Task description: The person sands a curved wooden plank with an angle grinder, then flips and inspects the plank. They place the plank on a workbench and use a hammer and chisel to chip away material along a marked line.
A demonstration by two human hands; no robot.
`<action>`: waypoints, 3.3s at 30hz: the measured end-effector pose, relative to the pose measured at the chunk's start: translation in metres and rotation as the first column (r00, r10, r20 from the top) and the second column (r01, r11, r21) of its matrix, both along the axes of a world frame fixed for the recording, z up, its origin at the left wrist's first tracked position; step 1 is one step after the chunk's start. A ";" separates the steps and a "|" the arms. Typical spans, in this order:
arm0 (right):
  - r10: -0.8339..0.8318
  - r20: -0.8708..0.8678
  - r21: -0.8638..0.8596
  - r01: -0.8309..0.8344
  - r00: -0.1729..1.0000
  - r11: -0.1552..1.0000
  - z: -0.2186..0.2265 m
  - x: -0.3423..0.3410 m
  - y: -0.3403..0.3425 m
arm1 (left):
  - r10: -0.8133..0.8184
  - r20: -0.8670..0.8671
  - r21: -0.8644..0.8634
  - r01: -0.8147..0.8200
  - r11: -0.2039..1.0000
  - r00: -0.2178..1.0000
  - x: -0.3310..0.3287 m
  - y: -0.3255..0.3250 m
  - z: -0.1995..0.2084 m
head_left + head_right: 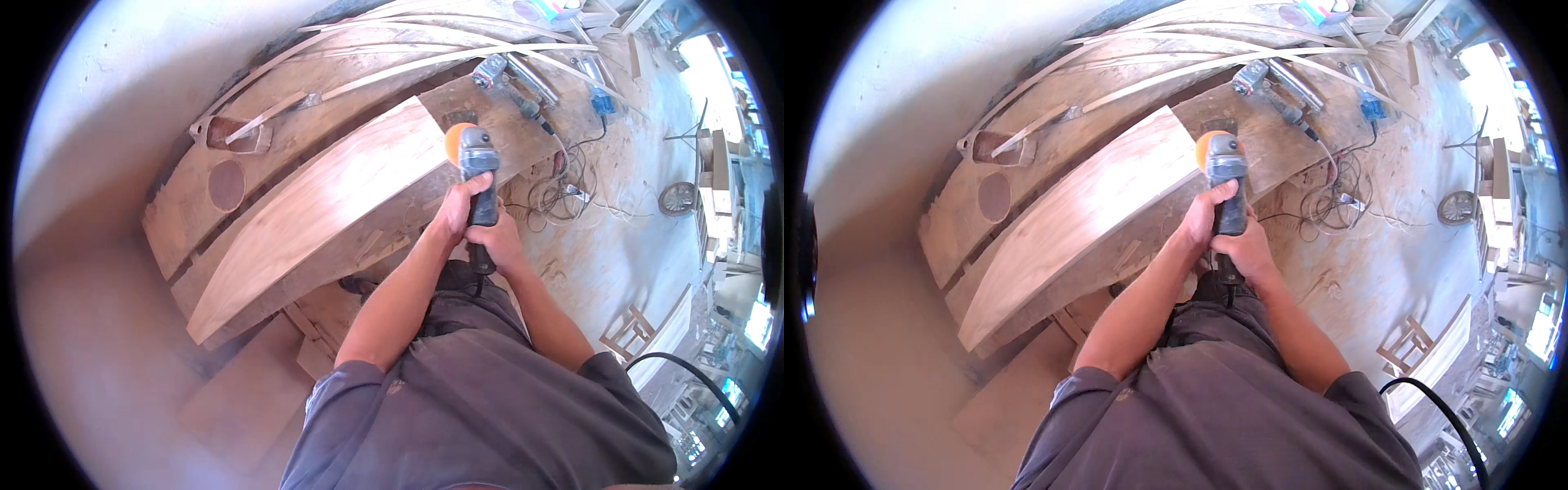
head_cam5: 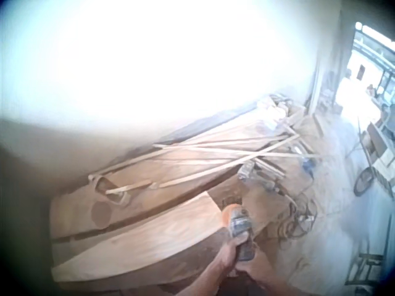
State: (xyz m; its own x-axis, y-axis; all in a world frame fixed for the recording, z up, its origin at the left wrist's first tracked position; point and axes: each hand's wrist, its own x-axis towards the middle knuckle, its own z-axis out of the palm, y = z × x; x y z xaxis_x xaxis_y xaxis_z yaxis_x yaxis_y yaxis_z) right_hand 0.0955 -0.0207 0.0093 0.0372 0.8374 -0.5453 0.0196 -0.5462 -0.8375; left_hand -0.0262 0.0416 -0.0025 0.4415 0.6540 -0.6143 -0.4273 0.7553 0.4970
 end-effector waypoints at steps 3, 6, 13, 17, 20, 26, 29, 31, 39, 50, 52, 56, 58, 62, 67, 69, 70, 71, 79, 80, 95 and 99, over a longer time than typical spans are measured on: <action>-0.123 -0.180 -0.061 0.114 0.976 0.992 0.016 0.019 -0.001 | 0.104 0.244 -0.092 -0.083 0.992 0.964 0.020 -0.003 -0.001; -0.142 -0.283 -0.097 0.119 0.948 0.988 0.022 0.029 -0.008 | 0.070 0.235 -0.039 -0.063 0.997 0.969 0.026 -0.013 -0.013; -0.036 -0.557 -0.105 -0.028 0.829 0.994 0.005 0.041 -0.007 | -0.005 0.296 -0.030 0.014 0.999 0.955 0.007 -0.014 -0.017; -0.085 -0.601 -0.114 0.019 0.795 0.993 0.010 0.041 0.000 | -0.111 0.028 0.072 0.109 0.991 0.993 0.000 -0.002 0.007; -0.140 -0.550 -0.143 0.073 0.823 0.987 0.014 0.047 0.008 | 0.111 -0.731 0.478 0.388 0.788 0.674 -0.014 0.002 0.019; -0.113 -0.189 -0.092 0.097 0.975 0.991 0.003 0.070 0.023 | 0.445 -0.894 0.257 0.876 0.409 0.054 -0.108 0.026 -0.009; -0.097 -0.145 -0.063 0.088 0.985 0.994 -0.013 0.077 0.022 | 0.396 -0.917 0.179 0.940 0.290 0.053 -0.115 0.046 0.000; -0.118 -0.213 -0.079 0.103 0.970 0.992 -0.019 0.075 0.021 | 0.403 -0.905 0.216 0.962 0.166 0.133 -0.108 0.063 -0.002; -0.147 -0.226 -0.091 0.130 0.963 0.987 -0.035 0.089 0.023 | 0.319 -0.873 0.342 0.929 -0.139 0.369 -0.057 0.114 -0.004; 0.027 0.096 -0.027 -0.025 0.995 0.999 -0.036 0.113 0.051 | 0.510 -0.846 0.284 0.940 0.187 0.154 -0.145 0.035 -0.040; 0.088 0.112 -0.015 -0.087 0.990 0.996 -0.032 0.115 0.062 | 0.542 -0.840 0.192 0.943 0.271 0.015 -0.172 0.017 -0.041; 0.189 0.372 0.161 -0.264 0.909 0.951 -0.036 0.110 0.087 | 0.575 -0.809 0.067 0.952 0.298 -0.123 -0.207 -0.010 -0.047; 0.178 0.560 0.245 -0.367 0.809 0.898 -0.048 0.106 0.098 | 0.557 -0.818 0.048 0.947 0.319 -0.146 -0.207 -0.013 -0.044; 0.230 0.764 0.174 -0.536 0.603 0.826 -0.060 0.099 0.141 | 0.545 -0.825 0.069 0.933 0.354 -0.146 -0.209 -0.015 -0.045; 0.140 0.955 0.099 -0.726 0.261 0.681 -0.093 0.105 0.192 | 0.550 -0.819 0.076 0.919 0.386 -0.163 -0.203 -0.015 -0.041; 0.070 0.986 0.075 -0.777 0.152 0.625 -0.111 0.111 0.202 | 0.548 -0.816 0.080 0.901 0.425 -0.187 -0.201 -0.019 -0.044; 0.030 0.995 0.062 -0.801 0.099 0.595 -0.119 0.115 0.204 | 0.549 -0.806 0.071 0.884 0.462 -0.222 -0.199 -0.025 -0.046; 0.050 0.997 0.026 -0.824 0.066 0.566 -0.127 0.118 0.203 | 0.548 -0.796 0.064 0.865 0.498 -0.257 -0.198 -0.032 -0.049; -0.097 0.994 0.103 -0.833 0.059 0.543 -0.165 0.111 0.173 | 0.385 -0.843 0.026 0.686 0.727 -0.376 -0.204 -0.110 -0.050; -0.107 0.992 0.118 -0.834 0.071 0.539 -0.169 0.112 0.171 | 0.374 -0.846 0.021 0.677 0.735 -0.380 -0.206 -0.118 -0.047; -0.058 0.973 0.183 -0.604 0.221 0.776 -0.156 0.102 0.205 | 0.274 -0.865 -0.042 0.604 0.796 -0.420 -0.257 -0.153 -0.027; -0.126 0.974 0.221 -0.674 0.187 0.705 -0.150 0.119 0.209 | 0.338 -0.856 0.029 0.617 0.787 -0.390 -0.256 -0.152 -0.035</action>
State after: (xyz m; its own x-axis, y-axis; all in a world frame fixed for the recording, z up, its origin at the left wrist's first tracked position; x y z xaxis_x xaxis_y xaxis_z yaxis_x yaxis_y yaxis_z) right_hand 0.2150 0.1887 -0.1404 -0.1677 0.9662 0.1955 0.9704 0.1968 -0.1403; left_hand -0.2821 -0.1102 -0.0377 -0.1891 0.9810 -0.0424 0.9723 0.1931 0.1318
